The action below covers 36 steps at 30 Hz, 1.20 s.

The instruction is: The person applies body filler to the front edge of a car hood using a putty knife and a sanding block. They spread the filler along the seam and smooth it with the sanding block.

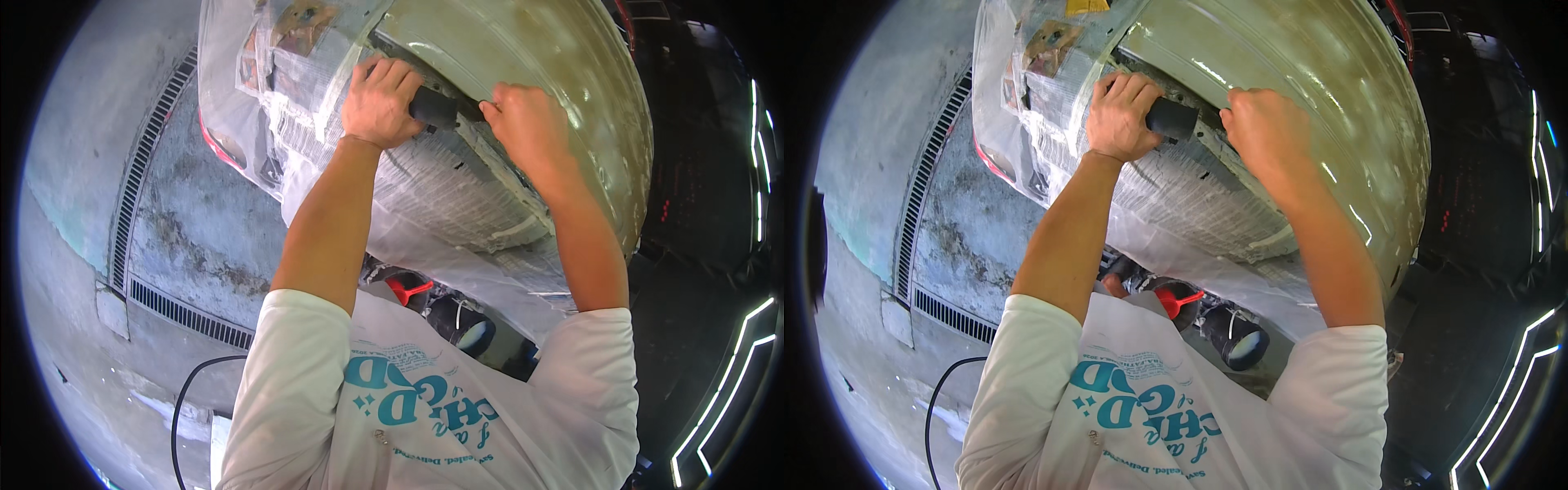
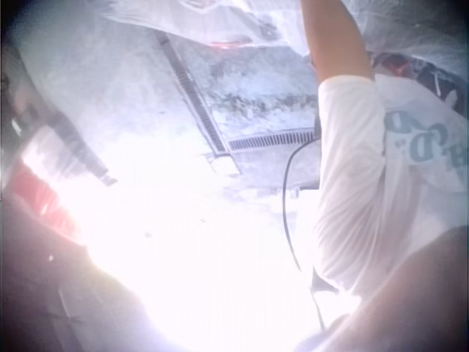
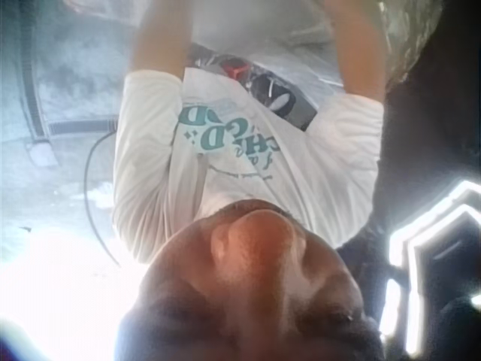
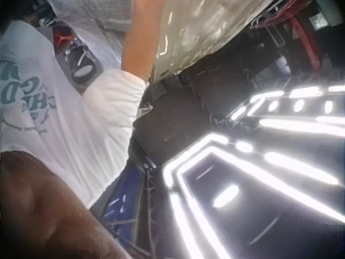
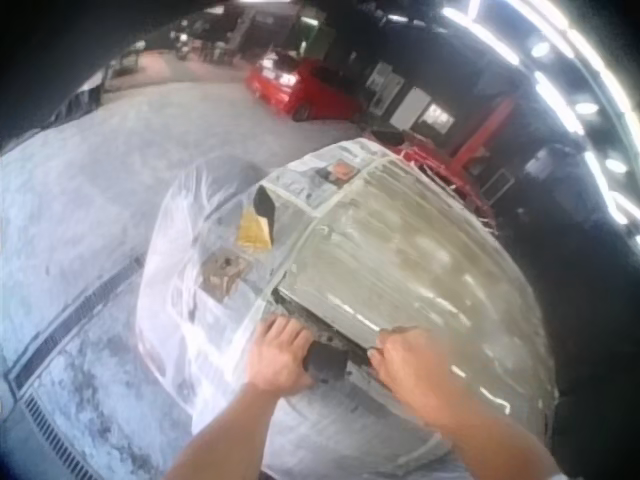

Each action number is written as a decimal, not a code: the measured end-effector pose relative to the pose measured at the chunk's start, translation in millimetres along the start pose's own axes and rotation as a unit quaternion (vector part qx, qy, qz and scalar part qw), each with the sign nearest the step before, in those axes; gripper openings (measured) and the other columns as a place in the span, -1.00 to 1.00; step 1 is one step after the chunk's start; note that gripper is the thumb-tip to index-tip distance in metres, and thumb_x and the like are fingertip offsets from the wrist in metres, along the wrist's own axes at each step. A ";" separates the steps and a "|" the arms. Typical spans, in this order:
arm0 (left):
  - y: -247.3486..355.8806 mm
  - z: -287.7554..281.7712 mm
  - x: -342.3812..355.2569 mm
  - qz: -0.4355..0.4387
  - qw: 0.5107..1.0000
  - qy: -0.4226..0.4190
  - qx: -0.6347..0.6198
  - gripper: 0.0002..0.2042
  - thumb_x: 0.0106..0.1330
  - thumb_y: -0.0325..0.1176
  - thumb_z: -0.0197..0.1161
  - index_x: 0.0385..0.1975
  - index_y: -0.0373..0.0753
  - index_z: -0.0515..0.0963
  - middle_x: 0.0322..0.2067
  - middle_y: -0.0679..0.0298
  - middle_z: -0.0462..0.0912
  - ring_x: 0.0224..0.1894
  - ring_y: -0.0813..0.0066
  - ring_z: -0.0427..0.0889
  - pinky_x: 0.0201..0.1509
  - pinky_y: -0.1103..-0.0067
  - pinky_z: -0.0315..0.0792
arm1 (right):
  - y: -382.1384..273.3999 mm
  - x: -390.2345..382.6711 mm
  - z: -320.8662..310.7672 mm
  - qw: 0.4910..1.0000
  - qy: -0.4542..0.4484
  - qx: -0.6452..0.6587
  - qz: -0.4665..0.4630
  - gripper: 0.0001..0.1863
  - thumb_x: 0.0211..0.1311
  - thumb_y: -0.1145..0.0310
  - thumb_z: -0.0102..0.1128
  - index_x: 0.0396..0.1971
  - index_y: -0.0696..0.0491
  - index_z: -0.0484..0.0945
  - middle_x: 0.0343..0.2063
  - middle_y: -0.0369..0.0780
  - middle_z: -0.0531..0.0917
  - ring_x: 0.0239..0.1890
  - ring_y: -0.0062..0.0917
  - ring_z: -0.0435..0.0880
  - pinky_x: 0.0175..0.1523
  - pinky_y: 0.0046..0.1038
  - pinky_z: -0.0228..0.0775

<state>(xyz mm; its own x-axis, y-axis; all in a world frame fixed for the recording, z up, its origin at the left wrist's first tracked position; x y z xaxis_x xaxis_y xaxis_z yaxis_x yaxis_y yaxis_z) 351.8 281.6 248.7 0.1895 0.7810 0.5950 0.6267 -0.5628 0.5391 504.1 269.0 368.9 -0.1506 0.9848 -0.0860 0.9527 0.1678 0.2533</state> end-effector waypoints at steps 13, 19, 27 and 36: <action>-2.2 3.5 1.1 -0.007 1.000 -0.002 0.010 -0.52 -0.26 -0.25 0.54 -0.19 -0.01 0.67 -0.12 0.44 0.66 0.12 0.30 0.60 0.38 0.33 0.33 | 33.3 14.1 0.0 0.983 -0.123 0.123 0.057 -0.71 0.16 0.19 0.53 -0.38 0.14 0.73 -0.45 -0.08 0.76 -0.32 -0.19 0.77 -0.11 -0.16 0.59; 2.0 2.0 5.9 0.009 1.000 0.005 0.007 -0.54 -0.23 -0.25 0.53 -0.19 -0.02 0.67 -0.12 0.40 0.67 0.10 0.27 0.61 0.35 0.33 0.33 | 33.9 24.2 0.0 0.991 -0.102 0.074 0.055 -0.71 0.18 0.19 0.52 -0.40 0.14 0.72 -0.49 -0.12 0.74 -0.37 -0.29 0.73 -0.18 -0.22 0.54; 5.8 0.6 5.1 0.006 1.000 -0.003 -0.015 -0.57 -0.21 -0.34 0.50 -0.22 0.00 0.64 -0.17 0.41 0.65 0.03 0.27 0.61 0.32 0.30 0.34 | 95.8 -7.1 15.9 0.936 -0.107 0.333 0.041 -0.68 0.18 0.16 0.55 -0.32 0.13 0.74 -0.45 -0.24 0.74 -0.38 -0.57 0.61 -0.22 -0.40 0.43; 7.8 2.6 4.4 0.023 1.000 0.015 0.007 -0.54 -0.25 -0.37 0.51 -0.19 -0.03 0.66 -0.17 0.36 0.66 0.05 0.21 0.61 0.34 0.29 0.31 | 106.7 -283.4 29.6 0.763 0.162 0.537 0.323 -0.57 0.34 0.29 0.39 0.14 0.17 0.66 -0.34 -0.33 0.69 -0.28 -0.69 0.61 -0.13 -0.58 0.45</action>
<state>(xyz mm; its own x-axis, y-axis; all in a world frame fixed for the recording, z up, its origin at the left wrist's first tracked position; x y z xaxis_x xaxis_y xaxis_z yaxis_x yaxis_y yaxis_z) 359.5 281.4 253.9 0.1945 0.7461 0.6367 0.6291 -0.5929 0.5026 656.3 6.6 391.7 0.5495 0.8354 0.0090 0.4968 -0.3181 -0.8075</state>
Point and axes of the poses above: each hand's wrist, its own x-axis towards the middle knuckle, its own z-axis out of the palm, y = z × x, the point moved 7 cm from there along x, towards the middle knuckle
